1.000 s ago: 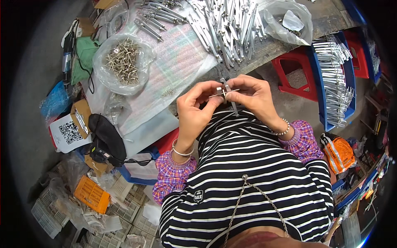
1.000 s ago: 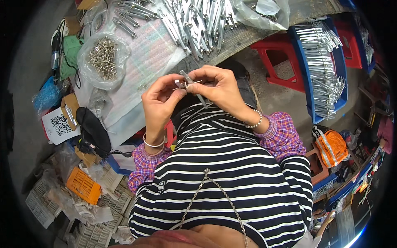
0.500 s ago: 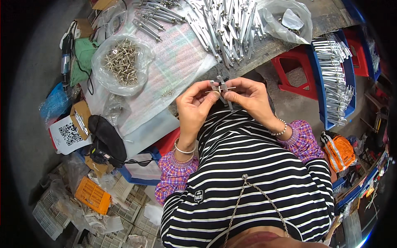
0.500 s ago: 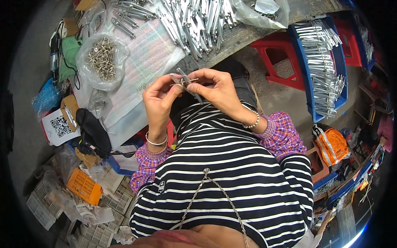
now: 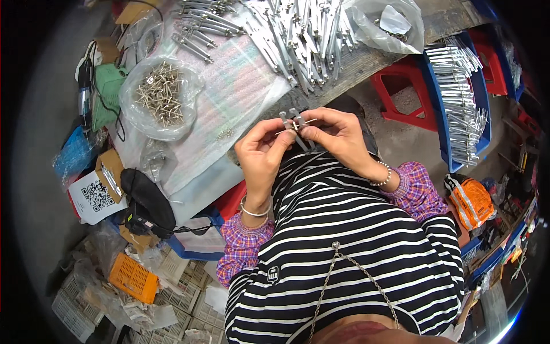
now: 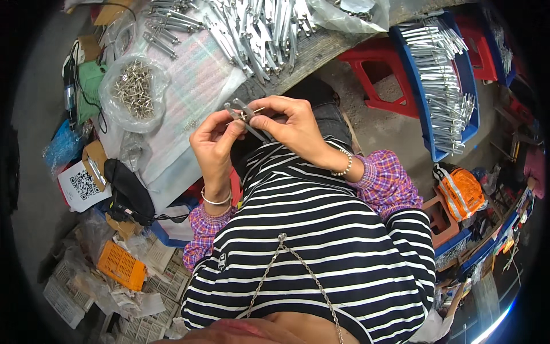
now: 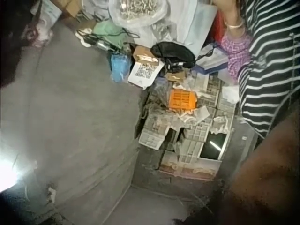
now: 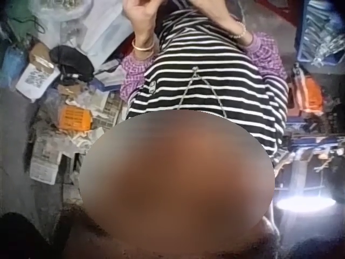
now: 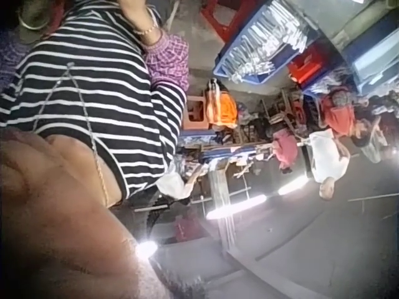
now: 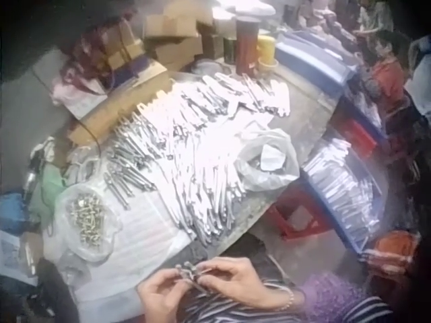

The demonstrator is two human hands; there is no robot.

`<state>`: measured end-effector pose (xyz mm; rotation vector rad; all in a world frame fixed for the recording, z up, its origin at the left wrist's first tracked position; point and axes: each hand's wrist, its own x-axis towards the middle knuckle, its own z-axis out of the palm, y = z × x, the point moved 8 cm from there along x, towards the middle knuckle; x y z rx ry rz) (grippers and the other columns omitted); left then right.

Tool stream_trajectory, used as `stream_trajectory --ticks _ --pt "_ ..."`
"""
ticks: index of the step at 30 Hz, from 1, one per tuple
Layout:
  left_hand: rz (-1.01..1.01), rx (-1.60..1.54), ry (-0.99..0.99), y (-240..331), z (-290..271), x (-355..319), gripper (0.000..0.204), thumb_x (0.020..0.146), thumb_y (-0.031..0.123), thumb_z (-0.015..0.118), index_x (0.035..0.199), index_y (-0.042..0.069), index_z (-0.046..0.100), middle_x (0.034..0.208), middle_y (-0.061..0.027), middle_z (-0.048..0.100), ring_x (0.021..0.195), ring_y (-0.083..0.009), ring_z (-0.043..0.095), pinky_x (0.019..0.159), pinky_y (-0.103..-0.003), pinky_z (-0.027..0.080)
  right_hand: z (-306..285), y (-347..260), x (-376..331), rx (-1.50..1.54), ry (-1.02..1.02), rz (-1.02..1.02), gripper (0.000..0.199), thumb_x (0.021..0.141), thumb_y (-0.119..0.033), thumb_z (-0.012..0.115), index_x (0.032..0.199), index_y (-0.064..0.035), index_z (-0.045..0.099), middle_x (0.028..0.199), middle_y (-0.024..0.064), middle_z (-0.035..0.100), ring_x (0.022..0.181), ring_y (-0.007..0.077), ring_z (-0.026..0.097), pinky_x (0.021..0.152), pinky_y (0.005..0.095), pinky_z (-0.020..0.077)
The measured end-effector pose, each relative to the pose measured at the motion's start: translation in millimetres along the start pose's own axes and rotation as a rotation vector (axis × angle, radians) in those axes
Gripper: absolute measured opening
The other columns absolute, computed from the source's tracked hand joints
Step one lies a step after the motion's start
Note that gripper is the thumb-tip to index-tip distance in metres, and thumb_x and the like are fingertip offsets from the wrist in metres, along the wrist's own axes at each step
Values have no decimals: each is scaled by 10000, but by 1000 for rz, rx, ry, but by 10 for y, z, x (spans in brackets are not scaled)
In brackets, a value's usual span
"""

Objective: The worker is manually assembling small metal hardware components by threading long metal pins through brackets at a factory workstation.

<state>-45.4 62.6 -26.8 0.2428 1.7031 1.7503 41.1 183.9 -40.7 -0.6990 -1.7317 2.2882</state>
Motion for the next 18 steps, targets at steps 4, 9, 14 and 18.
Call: stream_trajectory --ticks 4,9,14,18 --pt "7 -9 19 8 -1 -9 175 777 -48 641 950 -54 618 840 -62 638 678 -76 580 607 -184 474 23 2 -4 20 -29 41 202 817 -25 623 1007 43 618 899 68 640 813 107 606 706 213 485" --pt "10 -70 11 13 59 11 173 789 -42 630 960 -58 607 830 -67 632 664 -78 573 597 -183 469 -16 -59 -2 -69 27 -112 163 805 -36 625 954 25 651 798 67 654 695 69 584 607 205 461" --pt "2 -45 37 13 37 -6 164 797 -37 624 958 -60 606 833 -68 631 666 -78 570 590 -189 466 9 -111 6 -204 -11 -183 171 800 -44 628 955 22 648 749 81 636 609 82 538 540 221 421" --pt "27 -56 49 36 21 7 162 796 -34 626 955 -60 608 832 -71 631 673 -79 571 586 -190 466 41 -132 -21 -243 -13 -169 179 793 -55 638 952 25 648 736 77 638 606 72 537 534 213 421"
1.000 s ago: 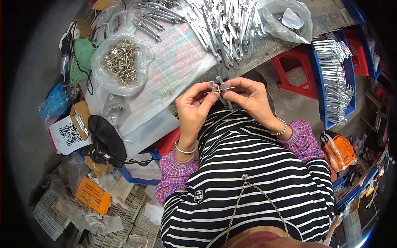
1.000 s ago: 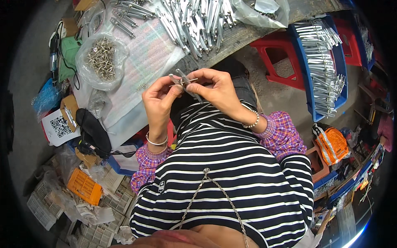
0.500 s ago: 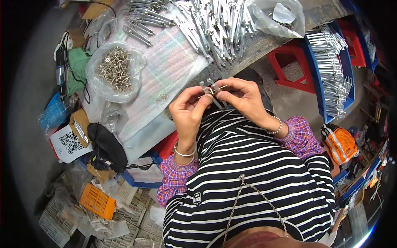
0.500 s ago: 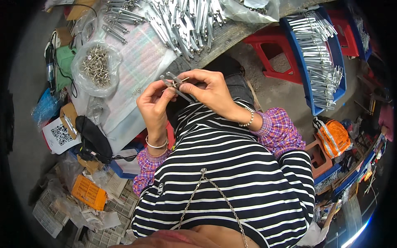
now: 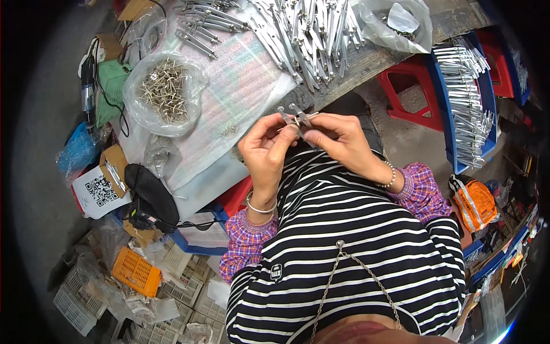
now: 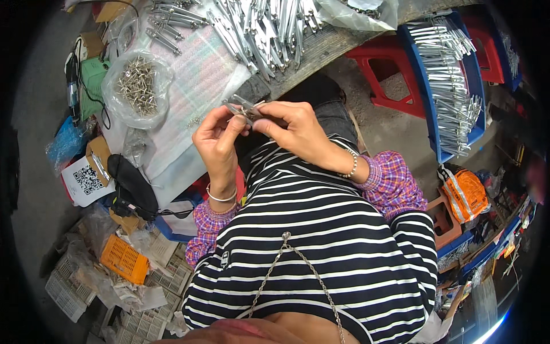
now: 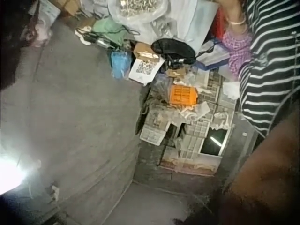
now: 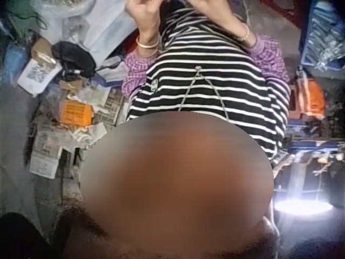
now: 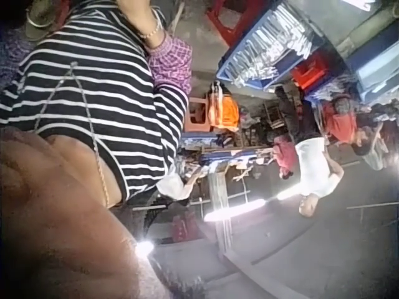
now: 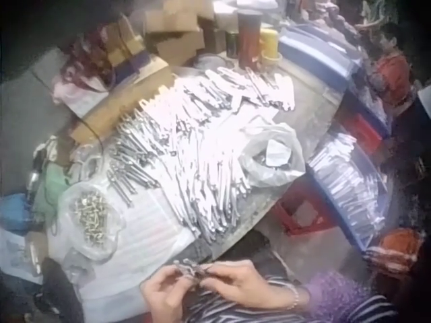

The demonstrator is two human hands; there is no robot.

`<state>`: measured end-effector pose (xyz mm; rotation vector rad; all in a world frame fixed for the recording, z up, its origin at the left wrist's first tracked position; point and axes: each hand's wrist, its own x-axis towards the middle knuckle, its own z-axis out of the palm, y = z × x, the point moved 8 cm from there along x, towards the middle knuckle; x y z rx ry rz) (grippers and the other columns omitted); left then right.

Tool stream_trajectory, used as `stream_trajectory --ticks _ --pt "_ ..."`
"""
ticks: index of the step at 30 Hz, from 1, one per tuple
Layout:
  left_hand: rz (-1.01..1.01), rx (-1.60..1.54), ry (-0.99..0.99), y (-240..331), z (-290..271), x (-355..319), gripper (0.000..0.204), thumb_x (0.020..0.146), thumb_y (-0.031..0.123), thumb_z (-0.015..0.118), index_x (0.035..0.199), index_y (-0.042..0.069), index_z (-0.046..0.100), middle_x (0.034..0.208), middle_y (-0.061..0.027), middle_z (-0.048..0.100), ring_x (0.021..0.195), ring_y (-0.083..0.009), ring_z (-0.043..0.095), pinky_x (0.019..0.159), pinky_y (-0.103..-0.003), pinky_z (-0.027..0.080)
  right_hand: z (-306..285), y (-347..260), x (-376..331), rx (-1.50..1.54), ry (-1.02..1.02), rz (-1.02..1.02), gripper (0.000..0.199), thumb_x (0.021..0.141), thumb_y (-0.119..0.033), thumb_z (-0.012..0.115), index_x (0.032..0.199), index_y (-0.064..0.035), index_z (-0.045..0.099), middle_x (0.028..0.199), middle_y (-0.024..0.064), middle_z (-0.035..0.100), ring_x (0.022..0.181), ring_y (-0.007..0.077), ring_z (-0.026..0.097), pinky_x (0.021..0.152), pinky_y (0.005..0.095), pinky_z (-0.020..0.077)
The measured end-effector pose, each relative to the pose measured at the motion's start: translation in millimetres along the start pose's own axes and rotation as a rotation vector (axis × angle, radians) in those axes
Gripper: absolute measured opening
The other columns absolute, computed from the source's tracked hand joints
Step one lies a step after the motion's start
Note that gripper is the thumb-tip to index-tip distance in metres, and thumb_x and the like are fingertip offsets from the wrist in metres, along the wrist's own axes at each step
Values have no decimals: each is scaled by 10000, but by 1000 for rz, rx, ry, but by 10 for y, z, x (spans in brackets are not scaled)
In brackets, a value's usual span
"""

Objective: The worker is manually assembling small metal hardware components by threading long metal pins through brackets at a factory workstation.

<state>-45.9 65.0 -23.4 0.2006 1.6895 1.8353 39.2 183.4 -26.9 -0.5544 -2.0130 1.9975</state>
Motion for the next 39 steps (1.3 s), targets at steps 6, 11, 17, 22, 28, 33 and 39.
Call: stream_trajectory --ticks 6,11,17,22,28,33,39 --pt "-17 -11 -8 -13 -16 55 214 792 -54 620 1001 -63 578 879 -80 620 729 -92 584 637 -207 489 137 248 -45 173 -130 234 179 787 -66 627 934 35 641 688 70 633 599 46 521 514 202 415" --pt "-6 5 -74 13 74 77 260 790 -60 623 1035 -64 535 920 -76 602 786 -105 593 702 -226 504 92 167 -7 56 -140 152 158 783 -79 615 896 27 646 650 67 608 554 56 500 477 215 386" --pt "-20 26 -79 -27 17 83 235 791 -48 631 1009 -57 542 856 -56 595 781 -100 588 700 -224 502 87 125 5 32 -140 116 153 782 -83 614 888 22 645 649 75 603 542 71 497 458 230 370" --pt "-91 167 -116 -89 -7 92 181 782 0 665 939 -32 580 821 -41 591 699 -83 546 630 -196 442 148 138 -29 45 -217 186 136 806 -46 601 905 41 634 695 73 625 624 85 572 529 221 439" --pt "-81 -109 -45 -67 44 72 193 754 -43 673 916 -20 571 842 -60 610 744 -99 584 687 -228 488 175 194 -43 174 -202 232 144 812 -42 582 906 52 637 690 84 639 629 90 590 541 220 463" --pt "-112 -18 -81 -75 8 86 208 781 -13 662 963 -34 562 871 -70 603 754 -101 584 677 -226 494 199 236 -42 237 -227 288 148 814 -37 578 911 56 640 702 77 649 629 74 588 539 210 459" --pt "-161 101 -131 -120 -17 88 239 797 -14 645 1010 -63 547 898 -84 603 788 -110 595 703 -231 509 192 207 -34 257 -207 248 142 810 -21 578 909 63 638 706 70 647 635 65 583 548 202 462"
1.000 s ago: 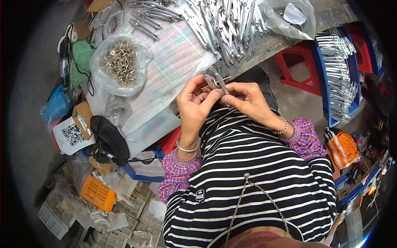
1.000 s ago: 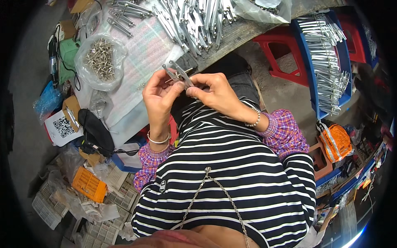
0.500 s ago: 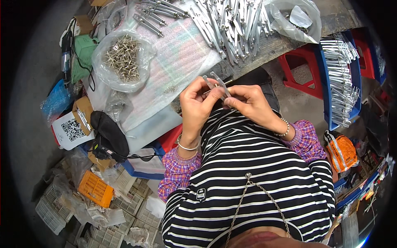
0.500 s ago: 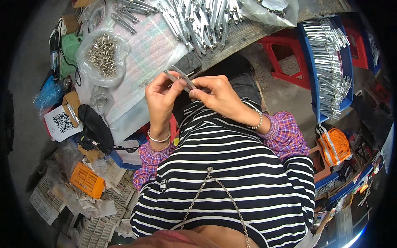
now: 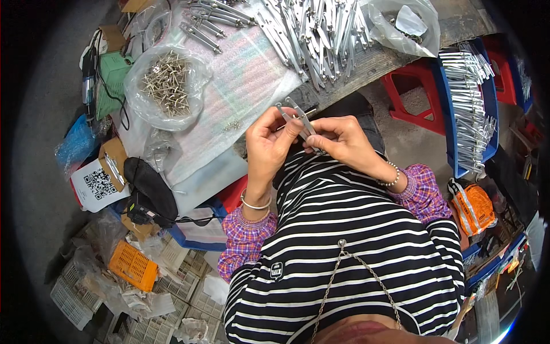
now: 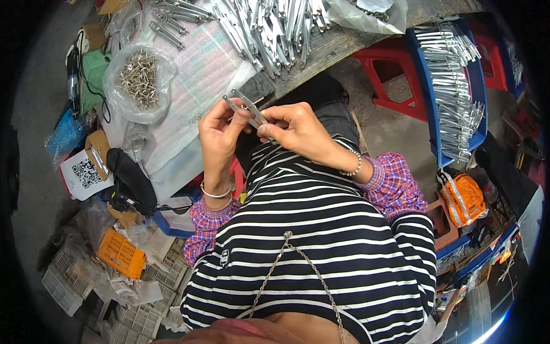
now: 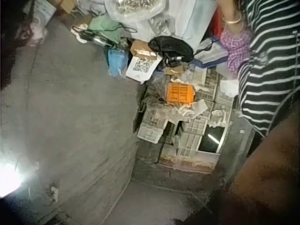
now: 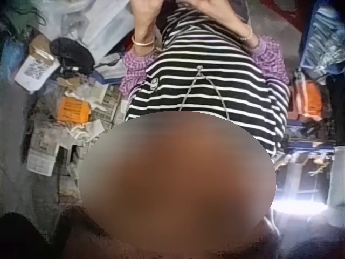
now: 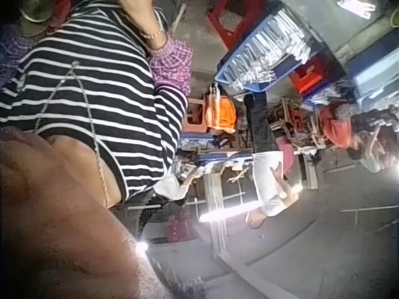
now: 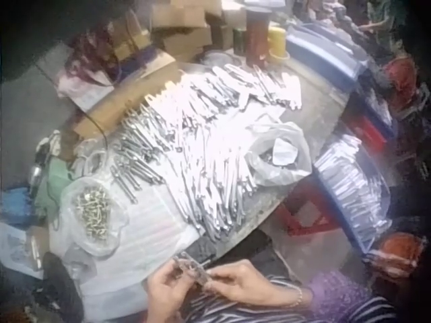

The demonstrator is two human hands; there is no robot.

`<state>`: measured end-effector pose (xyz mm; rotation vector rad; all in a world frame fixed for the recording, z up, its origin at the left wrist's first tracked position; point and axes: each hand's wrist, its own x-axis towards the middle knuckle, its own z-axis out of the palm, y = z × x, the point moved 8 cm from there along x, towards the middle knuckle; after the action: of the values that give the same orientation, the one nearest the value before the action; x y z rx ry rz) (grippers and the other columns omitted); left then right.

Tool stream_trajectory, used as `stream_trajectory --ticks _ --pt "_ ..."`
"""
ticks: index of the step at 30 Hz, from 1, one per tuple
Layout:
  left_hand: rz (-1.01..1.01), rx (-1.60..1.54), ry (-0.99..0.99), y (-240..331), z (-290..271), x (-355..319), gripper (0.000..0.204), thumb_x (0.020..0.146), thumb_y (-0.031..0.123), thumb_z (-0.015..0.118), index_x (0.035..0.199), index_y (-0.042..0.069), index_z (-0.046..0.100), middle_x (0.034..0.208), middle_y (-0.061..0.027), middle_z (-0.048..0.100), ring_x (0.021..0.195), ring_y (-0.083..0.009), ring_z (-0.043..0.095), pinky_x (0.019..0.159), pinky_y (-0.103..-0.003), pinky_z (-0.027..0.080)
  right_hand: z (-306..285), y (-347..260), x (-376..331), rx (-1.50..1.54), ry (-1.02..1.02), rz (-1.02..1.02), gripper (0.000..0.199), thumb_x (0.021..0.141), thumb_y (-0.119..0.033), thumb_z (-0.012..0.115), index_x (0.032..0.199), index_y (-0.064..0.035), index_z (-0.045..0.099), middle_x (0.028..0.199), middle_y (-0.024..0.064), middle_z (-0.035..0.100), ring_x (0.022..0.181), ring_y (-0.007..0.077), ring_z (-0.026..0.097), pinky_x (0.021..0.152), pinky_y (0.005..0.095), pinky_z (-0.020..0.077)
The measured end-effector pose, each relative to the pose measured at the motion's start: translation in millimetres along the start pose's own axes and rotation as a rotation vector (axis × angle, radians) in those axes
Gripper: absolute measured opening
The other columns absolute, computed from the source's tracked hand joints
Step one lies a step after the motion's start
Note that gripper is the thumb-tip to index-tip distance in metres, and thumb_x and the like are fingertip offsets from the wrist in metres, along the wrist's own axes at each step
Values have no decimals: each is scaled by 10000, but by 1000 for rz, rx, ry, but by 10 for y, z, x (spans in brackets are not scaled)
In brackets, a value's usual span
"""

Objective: The worker is manually assembling small metal hardware components by threading long metal pins through brackets at a factory workstation.

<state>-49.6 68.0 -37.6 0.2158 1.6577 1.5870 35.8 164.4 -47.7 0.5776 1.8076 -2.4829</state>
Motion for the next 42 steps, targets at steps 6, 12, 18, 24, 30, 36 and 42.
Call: stream_trajectory --ticks 6,12,18,24,30,36,42 --pt "43 -107 15 84 75 -57 279 790 -54 623 1054 -74 536 896 -92 614 808 -116 600 720 -228 507 -20 64 2 36 -7 57 143 814 -28 587 916 60 637 716 62 645 664 74 598 579 204 477" --pt "245 109 120 167 59 -153 359 768 -70 623 1116 -52 534 926 -92 629 824 -124 612 708 -227 499 -137 -69 27 148 135 -1 170 801 -48 633 933 58 628 745 55 650 712 75 605 618 210 485" --pt "327 292 68 188 158 -164 415 722 -68 629 1121 16 551 911 -85 628 790 -126 621 678 -231 488 -181 -105 59 -19 35 -2 189 802 -14 640 975 52 602 872 44 627 797 86 586 706 208 476" --pt "426 381 -33 206 234 -188 460 668 -85 592 1111 25 541 877 -98 572 746 -172 595 638 -252 464 -98 -293 -59 320 11 52 183 805 -14 634 969 61 606 877 62 631 788 112 597 707 227 487" --pt "760 699 101 670 44 -77 363 598 -53 652 947 43 623 852 -105 597 851 -257 556 764 -328 435 40 -319 -187 371 -133 117 200 776 -3 655 960 62 615 829 44 596 757 97 582 663 219 478" --pt "674 208 205 895 -105 21 577 597 -30 722 1138 35 531 1176 -99 513 1072 -214 500 824 -311 435 -6 -352 -103 140 -68 -70 148 758 16 645 897 62 621 800 47 584 707 77 553 600 192 427" --pt "369 251 -17 617 131 -50 692 588 44 798 1201 -2 481 1164 -76 504 1067 -165 493 809 -275 451 -278 -362 -46 -145 163 -226 137 739 -26 664 852 42 625 752 46 594 696 96 544 613 225 421"
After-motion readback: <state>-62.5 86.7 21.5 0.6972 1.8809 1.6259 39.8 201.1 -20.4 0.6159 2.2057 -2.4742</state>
